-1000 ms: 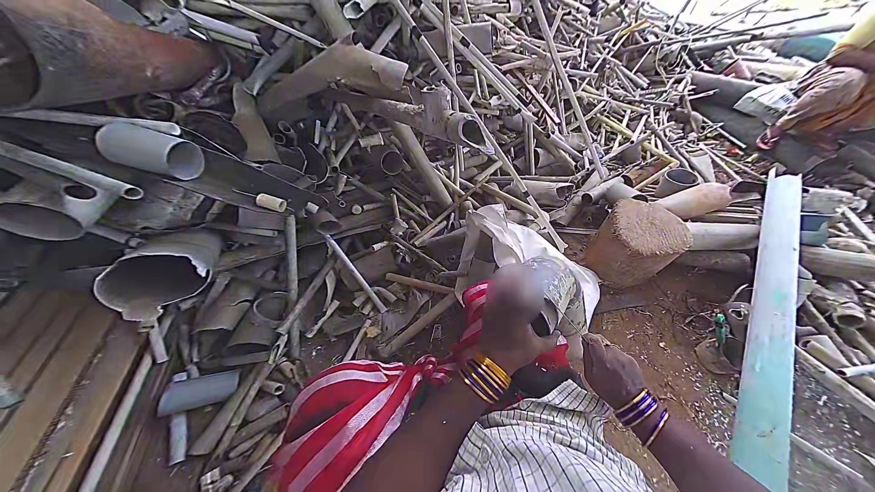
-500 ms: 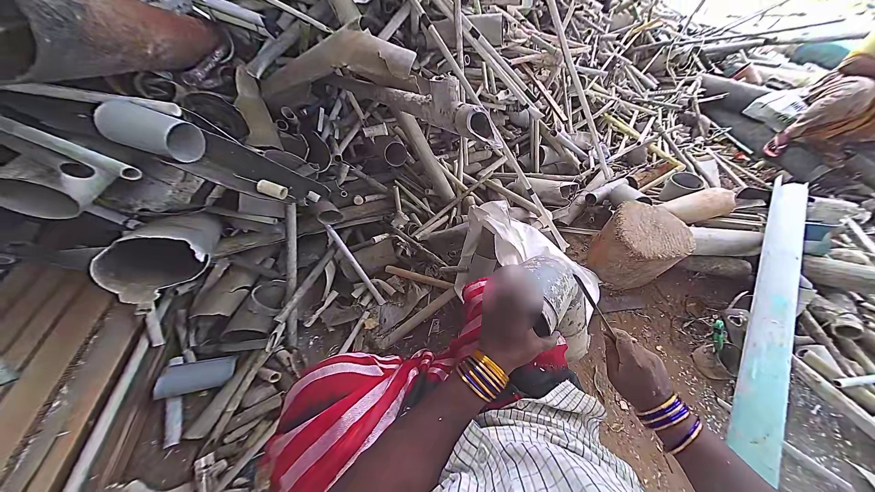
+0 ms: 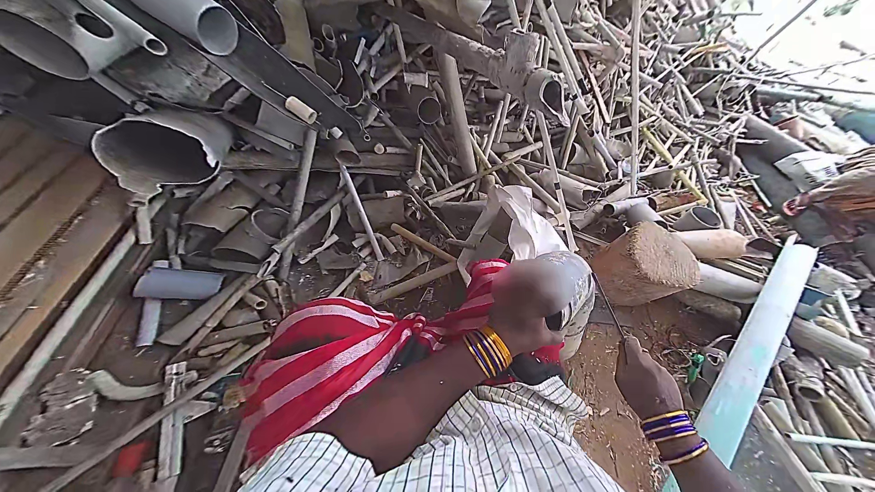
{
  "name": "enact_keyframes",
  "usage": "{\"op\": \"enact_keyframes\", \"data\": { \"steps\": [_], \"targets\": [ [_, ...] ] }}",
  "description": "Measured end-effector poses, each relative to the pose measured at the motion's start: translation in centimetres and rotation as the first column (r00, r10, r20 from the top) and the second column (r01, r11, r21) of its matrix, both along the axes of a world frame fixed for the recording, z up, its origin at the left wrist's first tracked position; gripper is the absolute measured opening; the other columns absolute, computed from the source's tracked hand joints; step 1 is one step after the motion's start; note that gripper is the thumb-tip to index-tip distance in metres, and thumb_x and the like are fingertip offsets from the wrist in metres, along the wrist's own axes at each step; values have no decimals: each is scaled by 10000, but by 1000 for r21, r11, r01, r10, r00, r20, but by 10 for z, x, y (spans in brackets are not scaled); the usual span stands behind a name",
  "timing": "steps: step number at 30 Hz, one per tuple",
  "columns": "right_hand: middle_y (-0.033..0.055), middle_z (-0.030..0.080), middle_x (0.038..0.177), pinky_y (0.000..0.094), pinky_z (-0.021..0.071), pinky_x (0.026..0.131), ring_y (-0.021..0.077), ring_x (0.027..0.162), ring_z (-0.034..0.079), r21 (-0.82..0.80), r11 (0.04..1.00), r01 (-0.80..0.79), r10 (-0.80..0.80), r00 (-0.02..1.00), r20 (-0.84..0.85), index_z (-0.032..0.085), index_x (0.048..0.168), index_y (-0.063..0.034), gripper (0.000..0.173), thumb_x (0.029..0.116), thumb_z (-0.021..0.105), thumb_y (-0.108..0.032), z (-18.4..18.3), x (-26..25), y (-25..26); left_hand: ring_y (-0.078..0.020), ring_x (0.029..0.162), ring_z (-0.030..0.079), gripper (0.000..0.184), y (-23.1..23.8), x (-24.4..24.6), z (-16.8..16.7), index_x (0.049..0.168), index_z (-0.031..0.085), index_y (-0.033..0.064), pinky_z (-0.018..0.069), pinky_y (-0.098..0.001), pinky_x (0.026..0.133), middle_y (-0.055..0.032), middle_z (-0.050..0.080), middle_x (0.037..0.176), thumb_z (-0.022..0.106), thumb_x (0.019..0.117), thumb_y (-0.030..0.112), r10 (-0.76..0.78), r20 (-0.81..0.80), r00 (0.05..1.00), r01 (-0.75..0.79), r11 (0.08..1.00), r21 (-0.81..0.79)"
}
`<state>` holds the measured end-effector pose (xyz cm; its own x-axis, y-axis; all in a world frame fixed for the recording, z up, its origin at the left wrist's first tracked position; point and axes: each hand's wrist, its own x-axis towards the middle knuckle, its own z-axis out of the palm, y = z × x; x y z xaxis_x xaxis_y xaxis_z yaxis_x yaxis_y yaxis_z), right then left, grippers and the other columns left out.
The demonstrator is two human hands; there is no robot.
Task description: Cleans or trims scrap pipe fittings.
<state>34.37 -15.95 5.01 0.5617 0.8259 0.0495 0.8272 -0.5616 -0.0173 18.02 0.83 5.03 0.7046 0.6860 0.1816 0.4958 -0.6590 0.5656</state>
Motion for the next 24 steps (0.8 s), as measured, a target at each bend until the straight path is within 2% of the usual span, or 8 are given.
{"op": "enact_keyframes", "data": {
  "steps": [2, 4, 6, 8, 12, 14, 18, 24],
  "targets": [
    [265, 669, 703, 541, 522, 477, 439, 577, 688, 309, 926, -218, 157, 965, 210, 670, 1019, 132, 311, 1002, 456, -92, -7, 1, -3, -431, 1474, 353, 1102, 3, -1, 3, 1529, 407, 0, 387, -570, 1093, -258, 408, 1567, 855, 679, 539, -16, -1, 1000, 16, 1000, -9],
    [219, 690, 695, 459, 517, 436, 362, 526, 681, 389, 836, -387, 259, 904, 341, 693, 956, 106, 336, 979, 447, -122, -14, -3, -6, -418, 1498, 312, 1087, 2, -1, 4, 1542, 394, 13, 357, -572, 1120, -242, 373, 1595, 840, 707, 546, -33, -26, 999, 32, 998, -54],
    [245, 683, 702, 516, 542, 492, 421, 594, 705, 220, 941, -258, 212, 954, 212, 675, 1030, 125, 320, 1006, 451, -102, -16, -7, -5, -397, 1521, 265, 1076, 4, 0, 8, 1558, 366, 28, 330, -563, 1141, -218, 324, 1627, 826, 739, 553, -57, -66, 996, 50, 993, -103],
    [305, 700, 889, 615, 553, 707, 503, 839, 719, -33, 999, 28, -29, 999, -38, 576, 1233, 113, 337, 1099, 379, -126, -8, -9, 0, -399, 1519, 272, 1077, 3, -2, 7, 1552, 370, 21, 338, -564, 1137, -225, 330, 1622, 833, 732, 544, -70, -52, 996, 65, 993, -100],
    [228, 675, 692, 466, 527, 470, 368, 550, 682, 416, 859, -299, 217, 948, 234, 669, 1001, 140, 340, 1006, 444, -115, -20, -12, -7, -410, 1511, 290, 1081, 5, -4, 3, 1540, 389, 4, 356, -568, 1121, -244, 351, 1607, 830, 724, 558, -60, -21, 998, 59, 996, -66],
    [220, 700, 719, 423, 534, 474, 339, 558, 695, 418, 810, -410, 287, 900, 328, 686, 955, 108, 328, 982, 443, -110, -33, -12, -8, -409, 1517, 274, 1080, 6, -2, 4, 1543, 383, 3, 358, -576, 1111, -244, 332, 1616, 827, 731, 559, -63, -38, 997, 60, 995, -75],
    [252, 677, 692, 529, 535, 483, 426, 573, 694, 278, 914, -294, 243, 948, 205, 693, 1019, 138, 294, 967, 485, -63, -47, -10, -8, -396, 1523, 261, 1102, 9, 0, 6, 1562, 352, 13, 339, -563, 1138, -225, 309, 1632, 816, 738, 579, -54, -58, 997, 48, 993, -113],
    [193, 677, 690, 381, 508, 458, 285, 523, 661, 494, 767, -409, 271, 905, 328, 670, 925, 77, 355, 1023, 416, -152, -40, -24, -5, -432, 1492, 316, 1096, 7, -2, -1, 1523, 419, -7, 382, -586, 1093, -255, 368, 1593, 847, 690, 562, -35, 8, 999, 35, 998, -44]
  ]
}}
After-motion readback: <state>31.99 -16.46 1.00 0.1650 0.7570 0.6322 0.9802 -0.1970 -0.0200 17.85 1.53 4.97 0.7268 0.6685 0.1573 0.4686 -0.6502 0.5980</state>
